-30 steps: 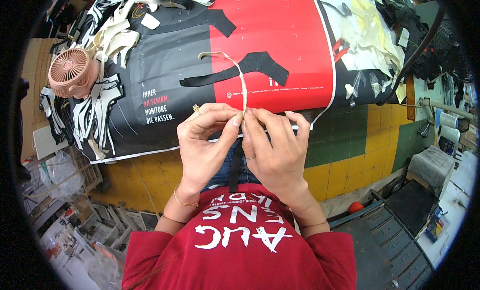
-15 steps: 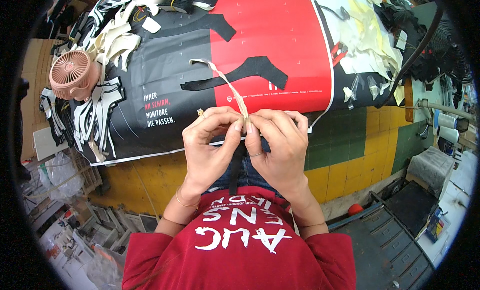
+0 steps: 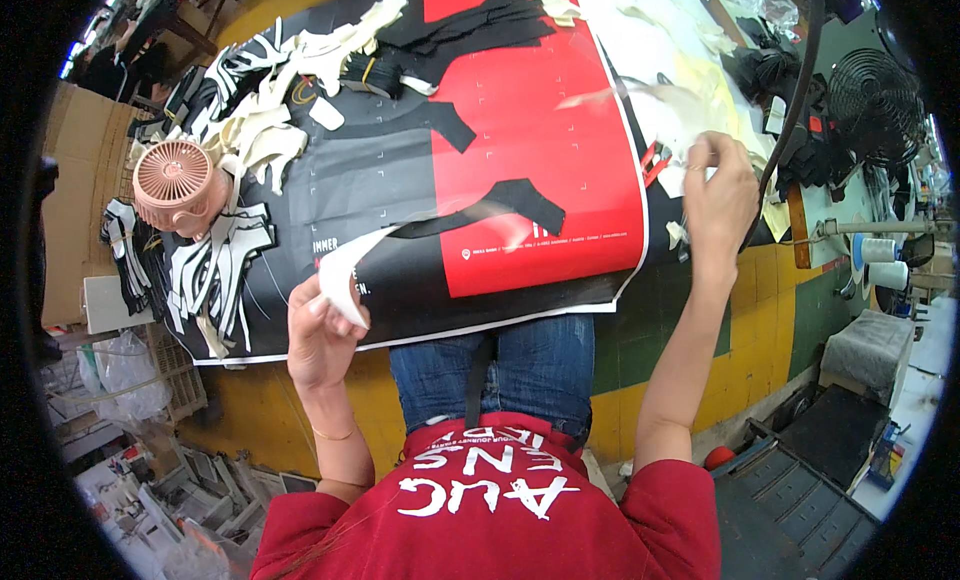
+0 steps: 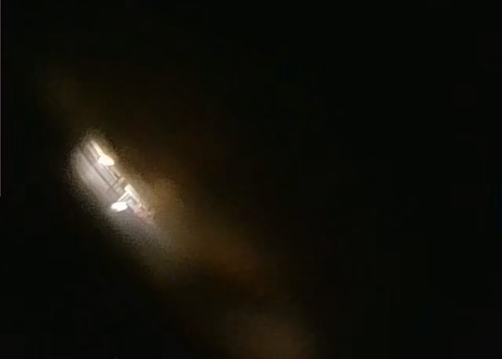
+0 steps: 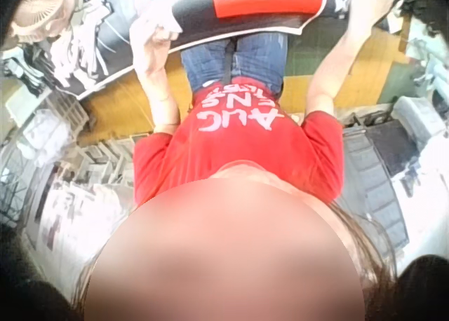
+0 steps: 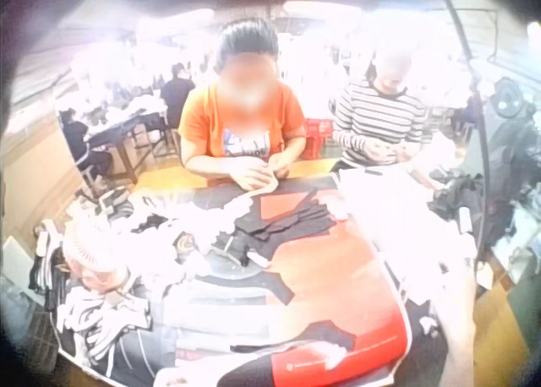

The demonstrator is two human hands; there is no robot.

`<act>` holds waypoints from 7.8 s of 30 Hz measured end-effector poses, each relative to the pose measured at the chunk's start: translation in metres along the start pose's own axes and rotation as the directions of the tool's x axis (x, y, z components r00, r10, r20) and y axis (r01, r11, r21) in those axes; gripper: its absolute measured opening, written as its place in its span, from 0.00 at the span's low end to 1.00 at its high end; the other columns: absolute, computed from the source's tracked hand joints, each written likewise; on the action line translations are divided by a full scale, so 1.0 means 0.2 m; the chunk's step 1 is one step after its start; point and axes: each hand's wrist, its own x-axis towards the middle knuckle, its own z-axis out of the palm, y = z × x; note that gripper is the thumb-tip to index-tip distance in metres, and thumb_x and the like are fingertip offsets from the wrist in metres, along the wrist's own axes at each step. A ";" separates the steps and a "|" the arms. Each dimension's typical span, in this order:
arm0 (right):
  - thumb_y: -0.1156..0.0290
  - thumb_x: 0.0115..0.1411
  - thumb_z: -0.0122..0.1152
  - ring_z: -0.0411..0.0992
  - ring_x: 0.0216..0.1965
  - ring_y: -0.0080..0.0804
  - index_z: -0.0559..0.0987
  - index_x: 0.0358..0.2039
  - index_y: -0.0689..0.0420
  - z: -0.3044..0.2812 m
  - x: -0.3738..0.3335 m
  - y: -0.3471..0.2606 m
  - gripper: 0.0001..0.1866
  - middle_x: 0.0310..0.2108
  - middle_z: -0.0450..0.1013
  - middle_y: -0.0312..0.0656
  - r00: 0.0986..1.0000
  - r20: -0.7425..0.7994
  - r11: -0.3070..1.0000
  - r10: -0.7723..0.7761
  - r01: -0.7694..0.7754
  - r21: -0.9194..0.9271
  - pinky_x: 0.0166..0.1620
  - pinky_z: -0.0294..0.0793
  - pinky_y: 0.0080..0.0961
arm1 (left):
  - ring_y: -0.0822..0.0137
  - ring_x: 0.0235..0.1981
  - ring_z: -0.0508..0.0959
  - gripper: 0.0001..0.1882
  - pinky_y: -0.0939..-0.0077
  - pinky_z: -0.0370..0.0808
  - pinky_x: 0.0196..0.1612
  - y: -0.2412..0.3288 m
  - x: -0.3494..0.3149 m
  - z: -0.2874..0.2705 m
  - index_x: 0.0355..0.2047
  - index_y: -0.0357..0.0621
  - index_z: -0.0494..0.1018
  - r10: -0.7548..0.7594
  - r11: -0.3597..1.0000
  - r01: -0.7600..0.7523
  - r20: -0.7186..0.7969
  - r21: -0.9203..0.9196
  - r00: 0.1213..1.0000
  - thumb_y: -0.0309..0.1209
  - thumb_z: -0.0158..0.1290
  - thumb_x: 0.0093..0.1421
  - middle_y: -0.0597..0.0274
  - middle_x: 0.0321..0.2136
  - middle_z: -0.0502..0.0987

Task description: The person assembles glove components by hand at a shared workstation. They repeatedly pick up white and black fabric pieces, fold and align them, and place them into piles. Coworkers are visible across the table performing similar tasks.

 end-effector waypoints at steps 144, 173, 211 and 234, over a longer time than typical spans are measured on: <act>0.49 0.67 0.51 0.61 0.67 0.42 0.67 0.65 0.57 0.16 -0.54 -0.49 0.33 0.65 0.65 0.47 0.786 0.483 0.901 -0.385 0.207 0.382 0.67 0.54 0.46 | 0.55 0.26 0.78 0.10 0.65 0.75 0.30 -0.34 0.56 0.38 0.42 0.43 0.78 -0.048 0.105 -0.136 0.141 0.985 0.989 0.28 0.60 0.60 0.57 0.29 0.76; 0.42 0.65 0.52 0.51 0.72 0.45 0.71 0.64 0.52 0.17 -0.54 -0.60 0.35 0.70 0.56 0.50 0.733 0.607 0.949 -0.307 0.281 0.141 0.69 0.43 0.56 | 0.75 0.22 0.78 0.05 0.80 0.73 0.22 -0.14 0.40 0.31 0.36 0.36 0.79 0.046 0.370 0.097 -0.123 0.924 0.991 0.24 0.60 0.61 0.57 0.24 0.80; 0.79 0.53 0.68 0.78 0.48 0.41 0.83 0.46 0.60 0.23 -0.57 -0.55 0.17 0.46 0.80 0.46 0.895 0.300 0.816 -0.331 0.112 0.566 0.50 0.74 0.32 | 0.52 0.43 0.73 0.18 0.60 0.72 0.46 -0.35 0.39 0.22 0.49 0.30 0.75 0.038 0.178 -0.351 0.350 0.919 0.936 0.21 0.57 0.57 0.52 0.42 0.71; 0.86 0.47 0.56 0.75 0.52 0.46 0.80 0.41 0.60 0.20 -0.53 -0.47 0.19 0.51 0.76 0.47 0.889 0.264 0.799 -0.374 0.165 0.578 0.53 0.75 0.38 | 0.59 0.27 0.75 0.04 0.68 0.72 0.32 -0.28 0.51 0.32 0.30 0.31 0.75 0.006 0.240 -0.117 0.119 0.964 0.993 0.21 0.58 0.59 0.51 0.26 0.74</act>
